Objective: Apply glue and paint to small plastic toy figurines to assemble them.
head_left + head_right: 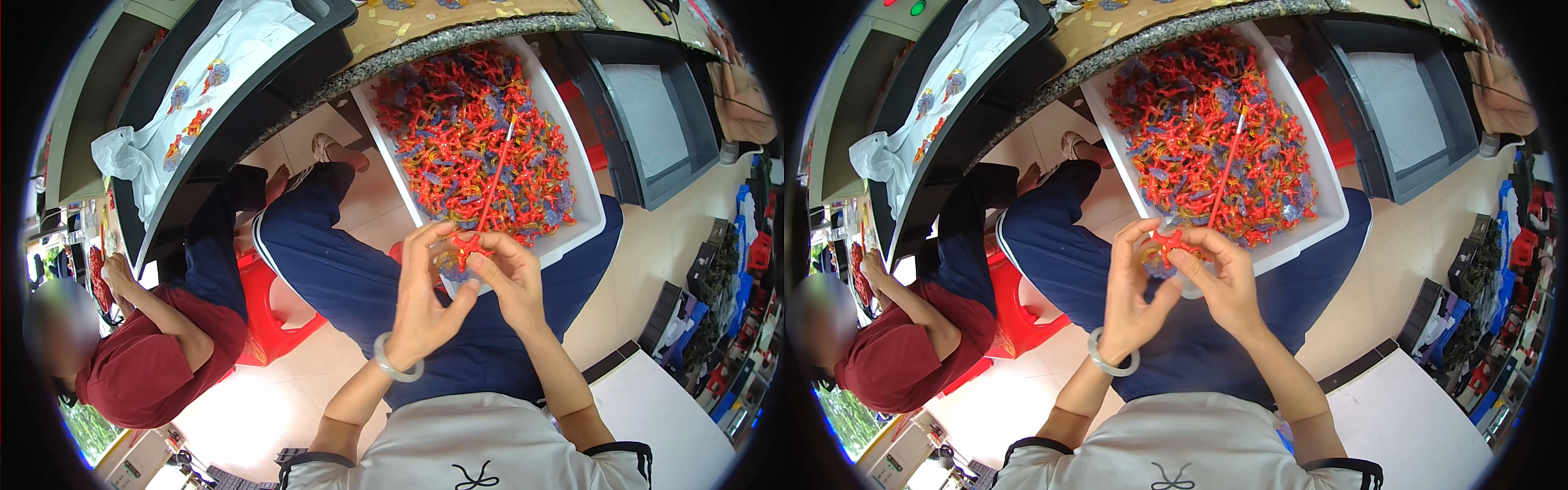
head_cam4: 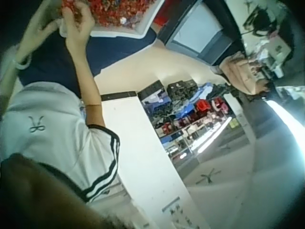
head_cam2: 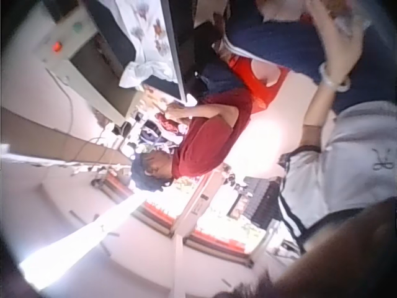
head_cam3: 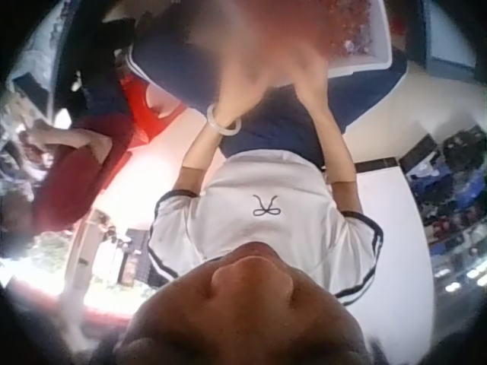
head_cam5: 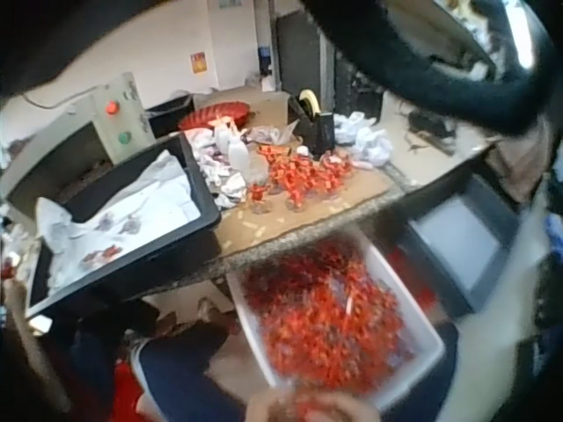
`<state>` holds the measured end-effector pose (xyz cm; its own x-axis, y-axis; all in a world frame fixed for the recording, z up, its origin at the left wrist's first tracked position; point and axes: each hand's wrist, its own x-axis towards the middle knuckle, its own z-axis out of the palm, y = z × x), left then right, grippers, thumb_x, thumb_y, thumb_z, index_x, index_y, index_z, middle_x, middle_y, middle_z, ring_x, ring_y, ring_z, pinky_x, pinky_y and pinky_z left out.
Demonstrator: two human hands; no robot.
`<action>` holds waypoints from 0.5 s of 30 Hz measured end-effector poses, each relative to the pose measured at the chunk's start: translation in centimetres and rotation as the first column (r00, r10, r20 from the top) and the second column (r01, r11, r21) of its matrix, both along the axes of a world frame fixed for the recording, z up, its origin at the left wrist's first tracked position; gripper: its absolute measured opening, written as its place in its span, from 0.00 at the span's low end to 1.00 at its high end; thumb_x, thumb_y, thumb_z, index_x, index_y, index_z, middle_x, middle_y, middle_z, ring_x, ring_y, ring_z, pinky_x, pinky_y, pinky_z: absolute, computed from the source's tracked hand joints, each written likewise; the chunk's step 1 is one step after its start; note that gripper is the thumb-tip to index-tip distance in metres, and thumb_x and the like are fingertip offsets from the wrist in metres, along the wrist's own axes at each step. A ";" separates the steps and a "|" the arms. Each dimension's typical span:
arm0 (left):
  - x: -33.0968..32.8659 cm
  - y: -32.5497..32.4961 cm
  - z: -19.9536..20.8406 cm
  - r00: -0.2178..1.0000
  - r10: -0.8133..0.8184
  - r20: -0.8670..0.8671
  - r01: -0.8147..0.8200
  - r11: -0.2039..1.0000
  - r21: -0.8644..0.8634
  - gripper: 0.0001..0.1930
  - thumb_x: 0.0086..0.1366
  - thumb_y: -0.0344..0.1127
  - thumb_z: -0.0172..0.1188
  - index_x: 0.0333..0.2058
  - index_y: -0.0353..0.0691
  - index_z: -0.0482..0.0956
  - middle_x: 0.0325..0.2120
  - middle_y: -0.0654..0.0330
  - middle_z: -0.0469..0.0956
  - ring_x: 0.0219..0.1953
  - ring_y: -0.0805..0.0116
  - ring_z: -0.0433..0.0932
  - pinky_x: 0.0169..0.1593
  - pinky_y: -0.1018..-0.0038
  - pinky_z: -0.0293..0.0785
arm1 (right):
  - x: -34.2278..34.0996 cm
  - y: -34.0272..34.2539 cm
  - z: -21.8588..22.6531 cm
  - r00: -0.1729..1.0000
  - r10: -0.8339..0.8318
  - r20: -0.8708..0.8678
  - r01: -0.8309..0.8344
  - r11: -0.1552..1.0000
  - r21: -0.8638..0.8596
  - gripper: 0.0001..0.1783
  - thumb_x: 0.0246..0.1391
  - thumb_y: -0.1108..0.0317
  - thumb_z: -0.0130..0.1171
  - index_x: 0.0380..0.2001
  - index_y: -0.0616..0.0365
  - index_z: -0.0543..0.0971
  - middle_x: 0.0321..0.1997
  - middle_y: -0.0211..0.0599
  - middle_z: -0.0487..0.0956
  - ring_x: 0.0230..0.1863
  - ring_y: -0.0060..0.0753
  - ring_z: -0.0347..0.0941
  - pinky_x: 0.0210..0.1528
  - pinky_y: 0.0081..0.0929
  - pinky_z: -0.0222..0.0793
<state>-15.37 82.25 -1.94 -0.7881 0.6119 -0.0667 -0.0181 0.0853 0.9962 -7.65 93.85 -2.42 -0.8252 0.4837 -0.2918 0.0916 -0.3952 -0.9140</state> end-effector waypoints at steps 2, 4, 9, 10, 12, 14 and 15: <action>-1.4 -1.0 0.4 0.996 -0.026 -0.083 0.024 0.999 -0.023 0.23 0.55 0.24 0.59 0.51 0.36 0.69 0.47 0.54 0.68 0.37 0.67 0.74 0.37 0.76 0.71 | 0.1 0.8 0.3 0.998 0.056 0.032 -0.059 0.991 0.123 0.13 0.56 0.73 0.58 0.43 0.68 0.75 0.40 0.36 0.78 0.42 0.20 0.74 0.45 0.20 0.69; -3.2 -1.9 0.1 0.970 -0.114 -0.212 0.095 0.990 -0.102 0.17 0.56 0.24 0.59 0.46 0.36 0.74 0.41 0.56 0.72 0.34 0.69 0.74 0.37 0.76 0.72 | 0.3 1.4 0.6 0.992 0.100 0.076 -0.116 0.962 0.247 0.12 0.57 0.73 0.57 0.43 0.68 0.74 0.40 0.37 0.79 0.40 0.20 0.74 0.43 0.19 0.70; -4.9 -1.6 1.9 0.845 -0.357 -0.399 0.228 0.914 -0.334 0.12 0.57 0.29 0.60 0.41 0.36 0.75 0.33 0.54 0.74 0.28 0.61 0.74 0.33 0.70 0.72 | 0.2 1.8 1.0 0.967 0.226 0.119 -0.241 0.962 0.128 0.11 0.58 0.73 0.56 0.42 0.67 0.73 0.38 0.37 0.79 0.40 0.21 0.75 0.43 0.20 0.71; -4.9 -1.5 1.8 0.842 -0.360 -0.400 0.237 0.915 -0.325 0.12 0.57 0.29 0.60 0.41 0.36 0.75 0.33 0.54 0.74 0.28 0.61 0.74 0.33 0.70 0.72 | 0.3 1.9 1.2 0.968 0.217 0.124 -0.233 0.963 0.136 0.11 0.58 0.73 0.56 0.42 0.67 0.73 0.38 0.37 0.79 0.40 0.21 0.75 0.43 0.20 0.71; -5.0 -0.5 1.7 0.664 -0.432 -0.610 0.231 0.894 -0.383 0.10 0.55 0.29 0.61 0.38 0.37 0.75 0.30 0.55 0.74 0.29 0.58 0.75 0.33 0.68 0.72 | 0.7 2.5 2.2 0.980 0.181 0.085 -0.182 0.983 0.005 0.12 0.59 0.71 0.55 0.44 0.67 0.73 0.38 0.37 0.79 0.39 0.21 0.75 0.42 0.21 0.71; -4.2 0.4 0.7 0.591 -0.424 -0.686 0.226 0.904 -0.364 0.09 0.54 0.29 0.61 0.35 0.38 0.74 0.26 0.55 0.74 0.29 0.57 0.75 0.34 0.67 0.72 | 1.7 2.8 1.4 0.989 0.145 0.015 -0.143 0.986 -0.088 0.11 0.61 0.69 0.53 0.45 0.62 0.74 0.39 0.32 0.79 0.38 0.17 0.73 0.37 0.17 0.69; -4.0 0.2 0.6 0.553 -0.472 -0.687 0.226 0.878 -0.421 0.09 0.53 0.28 0.62 0.34 0.39 0.75 0.25 0.56 0.74 0.28 0.57 0.75 0.32 0.66 0.72 | 1.8 2.5 0.8 0.986 0.160 0.040 -0.157 0.984 -0.082 0.12 0.62 0.67 0.52 0.45 0.61 0.75 0.39 0.33 0.80 0.38 0.19 0.74 0.37 0.17 0.69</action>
